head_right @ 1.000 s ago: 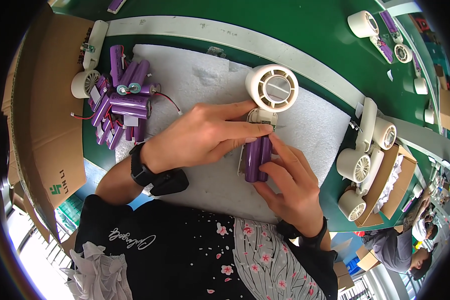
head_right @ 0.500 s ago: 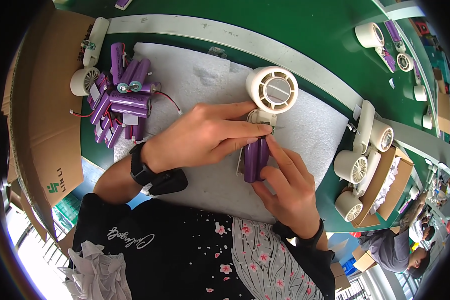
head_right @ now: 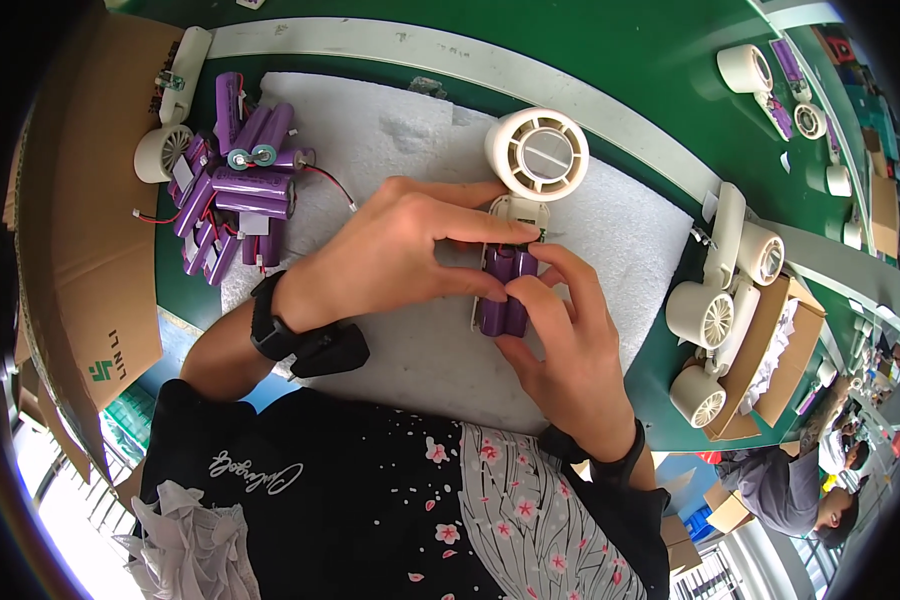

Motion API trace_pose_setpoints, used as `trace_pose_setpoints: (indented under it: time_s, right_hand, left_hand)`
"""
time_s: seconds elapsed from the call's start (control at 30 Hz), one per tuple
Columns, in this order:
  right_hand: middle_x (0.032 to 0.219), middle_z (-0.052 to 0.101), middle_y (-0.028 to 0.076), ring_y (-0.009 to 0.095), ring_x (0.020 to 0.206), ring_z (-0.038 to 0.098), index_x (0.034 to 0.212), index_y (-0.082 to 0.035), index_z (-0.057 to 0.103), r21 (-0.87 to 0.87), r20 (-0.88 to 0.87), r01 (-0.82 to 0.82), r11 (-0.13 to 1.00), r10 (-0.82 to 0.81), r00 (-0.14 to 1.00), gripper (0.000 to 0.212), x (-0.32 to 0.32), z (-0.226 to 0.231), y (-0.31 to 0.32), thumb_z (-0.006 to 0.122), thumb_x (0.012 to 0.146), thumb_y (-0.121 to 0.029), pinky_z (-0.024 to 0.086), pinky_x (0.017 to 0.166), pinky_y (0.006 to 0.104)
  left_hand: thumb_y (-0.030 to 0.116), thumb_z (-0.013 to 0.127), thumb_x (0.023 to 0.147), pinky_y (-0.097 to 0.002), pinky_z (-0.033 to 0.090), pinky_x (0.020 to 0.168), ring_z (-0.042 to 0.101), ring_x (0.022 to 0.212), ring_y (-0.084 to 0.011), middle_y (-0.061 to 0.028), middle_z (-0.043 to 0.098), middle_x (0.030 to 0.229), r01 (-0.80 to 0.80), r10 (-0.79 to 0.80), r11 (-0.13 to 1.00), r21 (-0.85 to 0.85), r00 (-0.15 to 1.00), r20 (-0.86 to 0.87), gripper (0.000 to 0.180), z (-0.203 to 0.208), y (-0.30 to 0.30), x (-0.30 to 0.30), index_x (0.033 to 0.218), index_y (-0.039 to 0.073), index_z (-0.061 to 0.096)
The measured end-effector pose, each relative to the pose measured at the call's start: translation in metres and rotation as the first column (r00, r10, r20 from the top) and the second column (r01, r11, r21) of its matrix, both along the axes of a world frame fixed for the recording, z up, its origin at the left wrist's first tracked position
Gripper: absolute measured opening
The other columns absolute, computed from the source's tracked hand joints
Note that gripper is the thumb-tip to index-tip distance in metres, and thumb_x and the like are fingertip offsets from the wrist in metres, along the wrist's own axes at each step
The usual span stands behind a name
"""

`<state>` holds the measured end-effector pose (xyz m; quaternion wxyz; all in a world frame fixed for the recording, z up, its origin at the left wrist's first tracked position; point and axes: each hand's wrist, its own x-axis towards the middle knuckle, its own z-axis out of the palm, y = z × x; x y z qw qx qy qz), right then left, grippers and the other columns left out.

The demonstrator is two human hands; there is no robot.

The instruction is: The person connects a battery pack to a circuit board and fits them into a fan housing before pressing the battery into the handle. They then retrieve more battery packs from a box and repeat the assembly process with another fan.

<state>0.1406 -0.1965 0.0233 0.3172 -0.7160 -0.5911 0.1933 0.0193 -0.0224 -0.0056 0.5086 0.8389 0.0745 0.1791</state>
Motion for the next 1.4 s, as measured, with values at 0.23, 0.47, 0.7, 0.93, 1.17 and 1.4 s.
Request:
trace_pose_setpoints:
  time_s: [0.23, 0.47, 0.7, 0.93, 1.17, 1.4]
  right_hand:
    - [0.125, 0.050, 0.016, 0.029, 0.092, 0.061, 0.105, -0.005, 0.055, 0.000, -0.019, 0.017, 1.000, -0.017, 1.000, 0.063, 0.001, -0.004, 0.000, 0.083, 0.051, 0.009, 0.058, 0.072, 0.0361]
    - [0.121, 0.049, 0.015, 0.030, 0.093, 0.064, 0.115, -0.009, 0.054, -0.046, -0.163, 0.094, 0.995, -0.100, 0.982, 0.071, 0.000, -0.003, 0.008, 0.084, 0.052, 0.009, 0.058, 0.075, 0.0378]
    - [0.122, 0.048, 0.013, 0.025, 0.097, 0.061, 0.123, -0.007, 0.053, -0.111, -0.067, 0.106, 0.988, -0.114, 0.991, 0.082, 0.001, -0.002, 0.010, 0.083, 0.049, 0.012, 0.061, 0.073, 0.0325]
    - [0.122, 0.051, 0.013, 0.028, 0.095, 0.064, 0.123, -0.005, 0.060, 0.019, 0.108, 0.008, 1.000, -0.010, 0.994, 0.075, 0.001, -0.008, 0.000, 0.088, 0.053, -0.001, 0.059, 0.077, 0.0359]
    - [0.128, 0.051, 0.012, 0.028, 0.095, 0.064, 0.128, -0.003, 0.059, 0.061, 0.326, -0.090, 0.994, 0.066, 0.943, 0.080, -0.005, -0.011, -0.001, 0.089, 0.054, -0.004, 0.058, 0.078, 0.0358]
    - [0.124, 0.057, 0.015, 0.030, 0.096, 0.064, 0.124, -0.002, 0.059, 0.218, 0.562, 0.316, 0.923, -0.384, 0.733, 0.055, 0.028, 0.000, 0.062, 0.079, 0.074, -0.011, 0.056, 0.077, 0.0391]
  left_hand:
    - [0.013, 0.087, 0.063, -0.0342, 0.058, 0.079, 0.070, 0.092, -0.0312, -0.0185, 0.066, 0.117, 0.027, -0.029, 0.999, -0.041, 0.999, -0.042, 0.051, 0.002, 0.002, 0.001, 0.112, 0.011, 0.072]
    - [0.010, 0.085, 0.065, -0.0342, 0.058, 0.079, 0.070, 0.093, -0.0304, -0.0169, 0.067, 0.116, 0.019, -0.027, 0.996, -0.085, 0.994, -0.101, 0.049, 0.006, 0.004, 0.002, 0.112, 0.011, 0.071]
    - [0.008, 0.083, 0.066, -0.0329, 0.057, 0.079, 0.071, 0.090, -0.0275, -0.0152, 0.069, 0.112, 0.001, -0.010, 0.995, -0.101, 0.995, -0.096, 0.049, 0.010, -0.003, 0.004, 0.114, 0.010, 0.071]
    - [0.007, 0.082, 0.068, -0.0315, 0.057, 0.077, 0.071, 0.084, -0.0233, -0.0121, 0.070, 0.109, 0.036, -0.053, 0.977, -0.211, 0.996, -0.072, 0.049, -0.002, -0.001, 0.003, 0.115, 0.011, 0.070]
    - [0.008, 0.080, 0.071, -0.0321, 0.057, 0.077, 0.070, 0.087, -0.0228, -0.0134, 0.067, 0.119, -0.003, -0.014, 0.984, -0.178, 0.996, -0.089, 0.050, -0.004, -0.002, -0.005, 0.120, 0.012, 0.068]
    - [0.008, 0.075, 0.078, -0.0396, 0.055, 0.086, 0.065, 0.102, -0.0338, -0.0206, 0.055, 0.132, -0.302, 0.301, 0.953, 0.005, 0.950, 0.087, 0.045, 0.005, -0.012, -0.007, 0.122, 0.010, 0.064]
